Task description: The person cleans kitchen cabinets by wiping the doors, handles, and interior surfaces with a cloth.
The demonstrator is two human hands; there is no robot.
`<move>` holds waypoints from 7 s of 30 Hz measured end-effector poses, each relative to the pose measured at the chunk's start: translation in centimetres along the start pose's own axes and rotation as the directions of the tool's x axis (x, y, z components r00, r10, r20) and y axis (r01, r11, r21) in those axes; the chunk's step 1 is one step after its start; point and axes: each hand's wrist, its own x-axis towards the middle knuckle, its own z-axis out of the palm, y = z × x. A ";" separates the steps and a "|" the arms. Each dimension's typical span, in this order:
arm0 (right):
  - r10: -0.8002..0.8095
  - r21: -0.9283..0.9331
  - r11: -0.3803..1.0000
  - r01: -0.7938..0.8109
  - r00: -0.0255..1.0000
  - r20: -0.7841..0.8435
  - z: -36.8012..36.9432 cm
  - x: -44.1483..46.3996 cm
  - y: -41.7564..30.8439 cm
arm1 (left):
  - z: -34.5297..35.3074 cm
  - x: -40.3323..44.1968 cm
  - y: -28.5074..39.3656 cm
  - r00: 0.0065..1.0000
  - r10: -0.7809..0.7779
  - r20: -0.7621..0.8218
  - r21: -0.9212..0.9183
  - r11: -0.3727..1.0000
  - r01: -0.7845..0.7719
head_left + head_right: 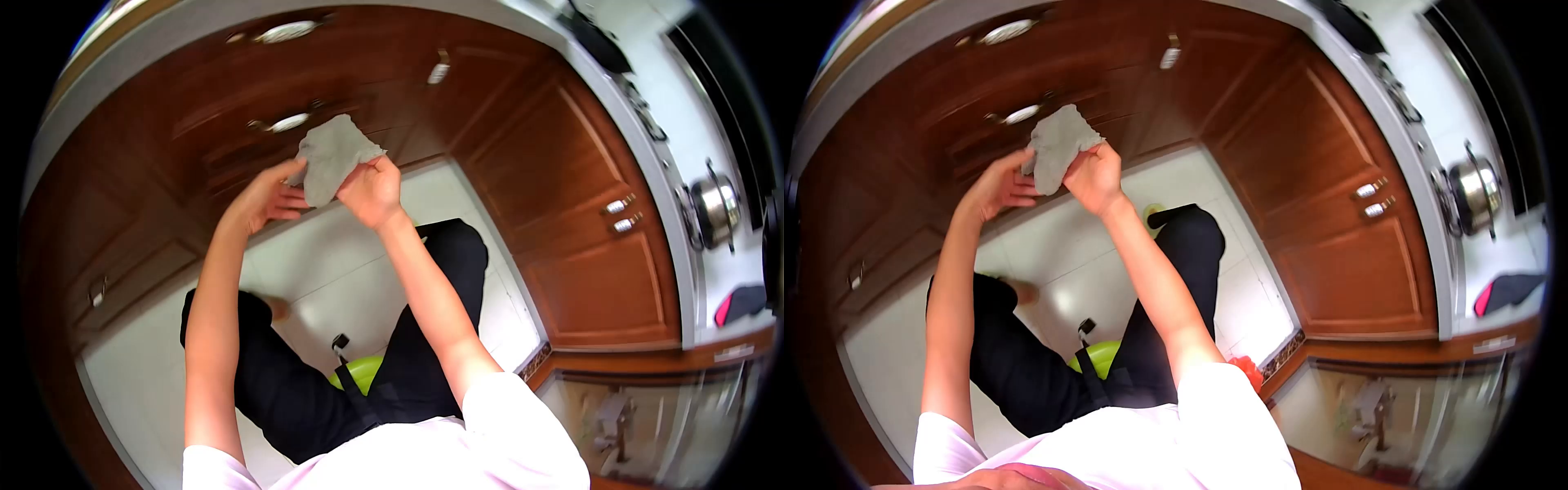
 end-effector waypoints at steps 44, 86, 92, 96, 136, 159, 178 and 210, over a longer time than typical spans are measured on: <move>-0.721 -0.967 -0.114 -0.230 0.689 -0.079 3.0 -34.7 -20.1 | 32.4 -4.4 -0.8 0.683 0.615 0.394 0.377 0.570 -0.730; -0.834 -0.870 -0.488 0.067 0.258 0.487 -9.2 11.1 -15.8 | 16.4 16.2 6.3 0.553 0.597 -0.581 -0.057 0.648 -0.759; -0.856 -0.944 0.306 0.126 0.471 -0.214 -9.7 8.6 -18.6 | 17.2 18.0 6.5 0.370 0.788 -0.492 0.327 0.562 -0.760; -0.980 -0.958 -0.038 0.285 0.178 0.091 -5.9 11.2 -22.4 | 18.2 17.4 7.3 0.277 0.872 -0.405 0.465 0.456 -0.759; -0.880 -0.984 -0.163 0.074 0.440 0.179 -0.7 -10.9 -31.2 | 38.8 14.0 1.3 0.057 0.995 -0.082 0.404 0.086 -0.911; -0.646 -0.937 -0.232 -0.262 0.762 -0.053 -13.7 1.8 -51.4 | 40.3 19.3 0.1 -0.184 0.969 0.167 0.330 -0.231 -0.915; -0.857 -0.848 -0.506 -0.160 0.209 0.472 -6.8 -20.6 -33.0 | 47.3 14.4 -1.3 0.172 0.910 0.377 0.277 0.067 -0.959; -0.954 -0.906 -0.057 -0.421 -0.246 0.174 -24.9 -22.1 -21.3 | 44.1 23.1 -1.7 0.558 0.495 0.666 0.445 0.337 -0.830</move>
